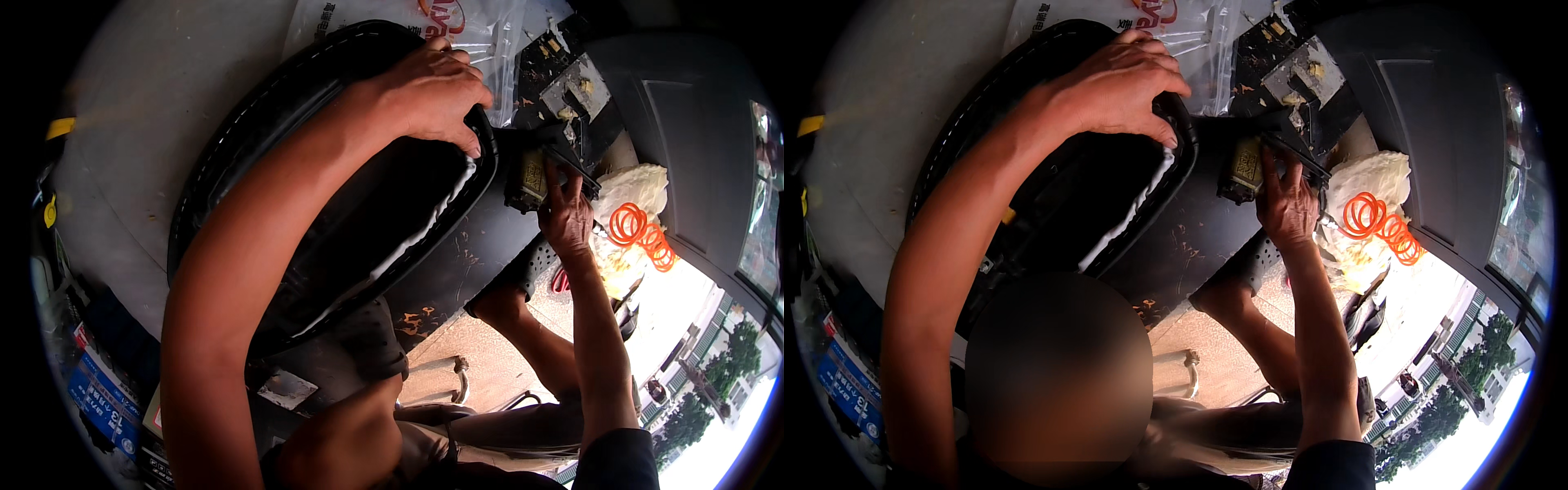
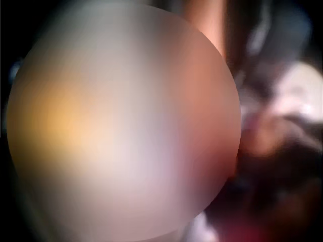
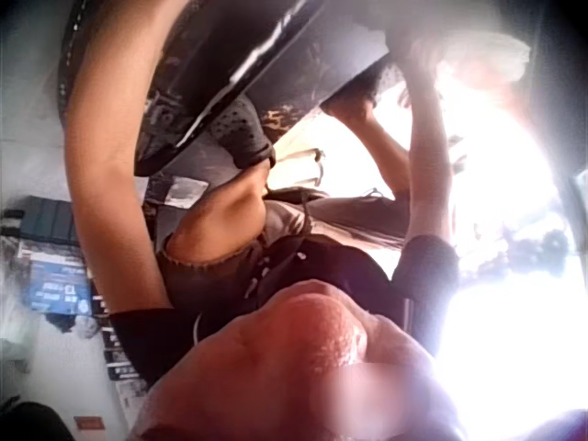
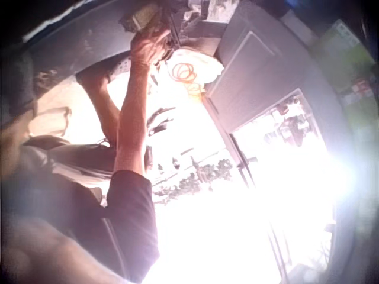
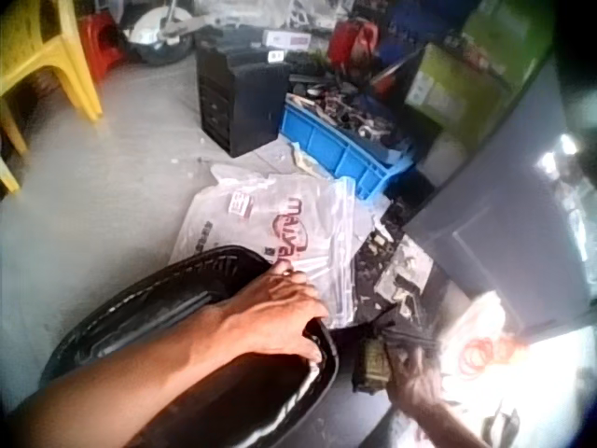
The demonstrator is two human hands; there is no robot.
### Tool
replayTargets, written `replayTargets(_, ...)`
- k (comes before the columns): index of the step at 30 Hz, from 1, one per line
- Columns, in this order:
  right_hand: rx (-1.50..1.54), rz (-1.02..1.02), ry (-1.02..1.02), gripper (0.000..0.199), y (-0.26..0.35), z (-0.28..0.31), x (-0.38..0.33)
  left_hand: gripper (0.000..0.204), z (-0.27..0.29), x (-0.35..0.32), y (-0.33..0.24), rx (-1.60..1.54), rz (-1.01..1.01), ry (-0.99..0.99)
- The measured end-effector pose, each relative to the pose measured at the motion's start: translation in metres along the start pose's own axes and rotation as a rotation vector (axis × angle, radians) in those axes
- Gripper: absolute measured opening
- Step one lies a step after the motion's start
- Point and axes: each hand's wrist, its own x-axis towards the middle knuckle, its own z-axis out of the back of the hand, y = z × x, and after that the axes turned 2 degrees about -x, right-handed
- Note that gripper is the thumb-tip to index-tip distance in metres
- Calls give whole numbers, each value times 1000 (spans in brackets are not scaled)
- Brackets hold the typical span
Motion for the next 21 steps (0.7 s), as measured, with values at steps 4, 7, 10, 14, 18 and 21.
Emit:
replayTargets(4, 89, -28, -64, 88, 14, -25, -11, 67, -4, -15, 5, 52, -10, -93)
replayTargets(7, 189, -45, -50, 88, 19, -28, -17, 77, -8, -29, 31, 265, -102, -348)
replayTargets(10, 139, -101, 28, 82, 29, 5, -16, 79, 15, -66, 47, 250, 153, -351)
replayTargets(14, 1018, -516, -51, 78, 136, 42, 2, 101, 18, -117, 74, 5, 536, -302)
replayTargets(18, 1183, -653, -143, 91, 192, 17, 34, 72, 24, -130, 77, -157, 707, -294)
replayTargets(21, 1230, -619, -177, 87, 181, 12, 62, 60, 56, -134, 48, 36, 768, -265)
